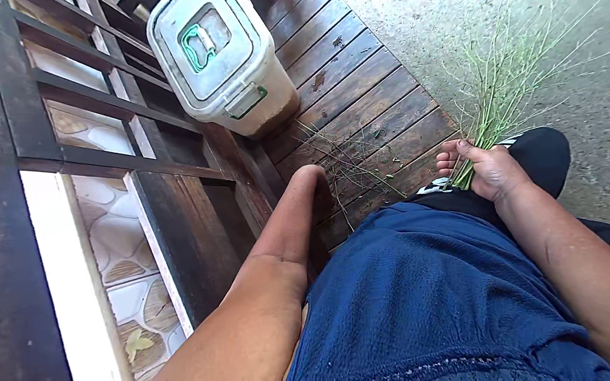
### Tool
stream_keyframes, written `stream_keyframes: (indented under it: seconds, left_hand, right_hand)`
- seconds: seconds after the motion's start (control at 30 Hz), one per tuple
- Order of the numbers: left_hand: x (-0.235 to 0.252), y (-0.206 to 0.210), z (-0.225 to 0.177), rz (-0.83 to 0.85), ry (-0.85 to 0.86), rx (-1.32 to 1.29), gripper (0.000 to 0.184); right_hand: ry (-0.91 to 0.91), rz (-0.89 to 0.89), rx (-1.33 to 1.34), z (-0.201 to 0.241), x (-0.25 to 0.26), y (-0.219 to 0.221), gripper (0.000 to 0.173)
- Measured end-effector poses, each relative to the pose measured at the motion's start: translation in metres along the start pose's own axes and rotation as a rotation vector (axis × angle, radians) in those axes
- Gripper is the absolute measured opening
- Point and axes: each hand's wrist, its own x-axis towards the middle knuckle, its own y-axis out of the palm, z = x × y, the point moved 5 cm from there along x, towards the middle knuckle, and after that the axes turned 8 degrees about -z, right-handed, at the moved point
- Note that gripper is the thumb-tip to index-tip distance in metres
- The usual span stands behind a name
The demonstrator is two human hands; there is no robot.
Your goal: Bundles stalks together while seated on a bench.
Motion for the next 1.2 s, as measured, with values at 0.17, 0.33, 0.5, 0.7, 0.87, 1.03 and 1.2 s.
stream_keyframes:
  seconds: [0.17, 0.33, 0.5, 0.7, 0.87, 1.03, 1.2]
  left_hand:
    - [-0.009, -0.012, 0.007, 0.016, 0.060, -0.080, 0.029]
    - [-0.066, -0.092, 0.027, -0.119, 0.267, -0.349, 0.017]
    - [-0.113, -0.138, 0.034, -0.301, 0.457, -0.514, 0.014]
    - [-0.116, -0.108, -0.061, -0.277, 0.780, -0.792, 0.012]
    - [-0.126, -0.061, -0.155, -0.244, 0.941, -0.922, 0.012]
    - [-0.122, -0.047, -0.175, -0.313, 0.944, -0.491, 0.024]
    - [-0.103, -0.054, -0.137, -0.165, 0.819, -0.489, 0.041]
  right_hand:
    - [0.002, 0.021, 0.013, -0.001, 0.002, -0.001, 0.023]
    - [0.015, 0.014, 0.013, 0.000, 0.002, -0.001, 0.023]
    - [0.003, 0.037, -0.024, 0.001, 0.001, 0.000, 0.016]
    - [-0.033, 0.106, -0.062, 0.004, -0.014, 0.017, 0.018]
    - [-0.022, 0.059, -0.121, 0.011, -0.028, 0.037, 0.022]
    - [-0.053, 0.054, -0.145, 0.006, -0.026, 0.034, 0.022]
    - [-0.189, 0.130, -0.222, 0.003, -0.017, 0.028, 0.019]
